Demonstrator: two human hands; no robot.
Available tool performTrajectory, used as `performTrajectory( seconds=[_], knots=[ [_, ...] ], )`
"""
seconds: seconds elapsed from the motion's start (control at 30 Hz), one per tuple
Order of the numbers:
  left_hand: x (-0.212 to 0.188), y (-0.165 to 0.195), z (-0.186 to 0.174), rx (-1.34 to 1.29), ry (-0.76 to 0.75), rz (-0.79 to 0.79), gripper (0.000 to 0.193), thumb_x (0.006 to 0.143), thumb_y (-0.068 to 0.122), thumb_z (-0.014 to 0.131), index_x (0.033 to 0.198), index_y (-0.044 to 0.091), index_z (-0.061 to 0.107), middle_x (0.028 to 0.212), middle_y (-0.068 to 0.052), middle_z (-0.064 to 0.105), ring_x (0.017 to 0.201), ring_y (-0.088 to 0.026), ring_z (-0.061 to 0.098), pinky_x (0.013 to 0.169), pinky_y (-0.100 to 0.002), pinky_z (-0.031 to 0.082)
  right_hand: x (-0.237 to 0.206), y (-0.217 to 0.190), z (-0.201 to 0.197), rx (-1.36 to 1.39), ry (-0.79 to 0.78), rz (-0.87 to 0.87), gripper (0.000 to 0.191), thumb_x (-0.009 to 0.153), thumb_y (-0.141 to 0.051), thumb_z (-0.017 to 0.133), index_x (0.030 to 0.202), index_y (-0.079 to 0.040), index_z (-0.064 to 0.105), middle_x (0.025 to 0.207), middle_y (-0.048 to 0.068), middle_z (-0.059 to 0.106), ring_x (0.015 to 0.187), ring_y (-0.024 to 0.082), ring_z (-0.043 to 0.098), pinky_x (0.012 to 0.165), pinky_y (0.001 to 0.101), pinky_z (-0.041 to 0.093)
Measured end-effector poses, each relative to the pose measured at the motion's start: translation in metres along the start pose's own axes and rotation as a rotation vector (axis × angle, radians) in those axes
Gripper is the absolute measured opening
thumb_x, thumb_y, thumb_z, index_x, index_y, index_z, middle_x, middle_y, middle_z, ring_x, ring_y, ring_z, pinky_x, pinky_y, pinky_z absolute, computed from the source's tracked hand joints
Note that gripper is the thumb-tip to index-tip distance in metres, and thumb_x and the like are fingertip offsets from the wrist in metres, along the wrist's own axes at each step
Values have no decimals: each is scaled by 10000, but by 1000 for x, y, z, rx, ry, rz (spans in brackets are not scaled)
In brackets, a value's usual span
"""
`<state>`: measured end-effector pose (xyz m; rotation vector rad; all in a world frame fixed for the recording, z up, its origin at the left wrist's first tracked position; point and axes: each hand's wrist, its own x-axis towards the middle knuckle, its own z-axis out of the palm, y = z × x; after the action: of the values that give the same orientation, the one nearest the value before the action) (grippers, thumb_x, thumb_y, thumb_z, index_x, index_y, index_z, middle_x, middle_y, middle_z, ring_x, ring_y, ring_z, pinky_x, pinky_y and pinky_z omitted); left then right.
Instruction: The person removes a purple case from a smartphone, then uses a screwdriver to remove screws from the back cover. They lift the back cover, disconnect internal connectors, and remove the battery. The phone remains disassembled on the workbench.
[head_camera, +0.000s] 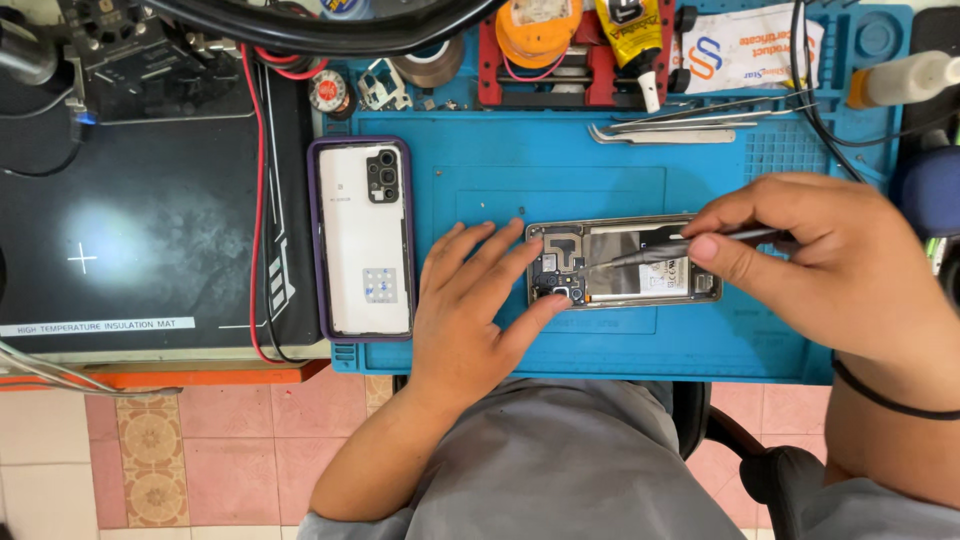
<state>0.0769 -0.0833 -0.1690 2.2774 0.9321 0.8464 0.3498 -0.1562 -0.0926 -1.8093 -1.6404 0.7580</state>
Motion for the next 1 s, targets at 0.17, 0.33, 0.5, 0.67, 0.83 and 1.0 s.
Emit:
performTrajectory(
  seconds=[0.17,0.33,0.5,0.67,0.83,1.0],
  knots=[
    [-1,-1,1,5,-10,17,546,843,383,849,1260,62,702,1358,-136,676,1317,-342,564,1198,-525,383,-4,29,17,-29,30,167,149,924,-155,768,947,-8,758,771,70,692,667,131,611,593,270,469],
    [1,1,1,9,-27,14,571,831,402,849,1266,60,705,1342,-134,678,1312,-339,566,1194,-539,376,9,52,20,183,-86,290,183,913,-218,726,950,-45,775,754,32,719,689,71,599,608,242,481],
    [0,-1,0,23,-31,21,572,841,408,845,1270,57,702,1350,-134,678,1321,-341,562,1200,-541,373,9,56,26,37,-92,383,266,951,-276,716,875,-32,786,630,47,661,604,116,538,540,289,431],
    [0,-1,0,22,-39,16,577,835,412,844,1269,58,706,1351,-132,677,1319,-337,561,1201,-539,370,9,56,26,52,-74,413,320,994,-295,700,855,-22,792,598,63,602,586,124,483,520,304,393],
    [0,-1,-1,25,-33,24,579,839,409,844,1275,56,698,1355,-128,676,1324,-338,558,1204,-536,369,8,55,26,44,-86,318,321,970,-299,700,833,-18,771,598,46,635,573,110,514,514,293,419],
    [1,-1,-1,21,-34,26,590,834,406,849,1281,55,691,1355,-127,675,1324,-336,557,1204,-536,369,9,51,30,53,-75,320,306,950,-298,708,836,-21,769,615,34,656,572,102,533,505,287,427]
  ],
)
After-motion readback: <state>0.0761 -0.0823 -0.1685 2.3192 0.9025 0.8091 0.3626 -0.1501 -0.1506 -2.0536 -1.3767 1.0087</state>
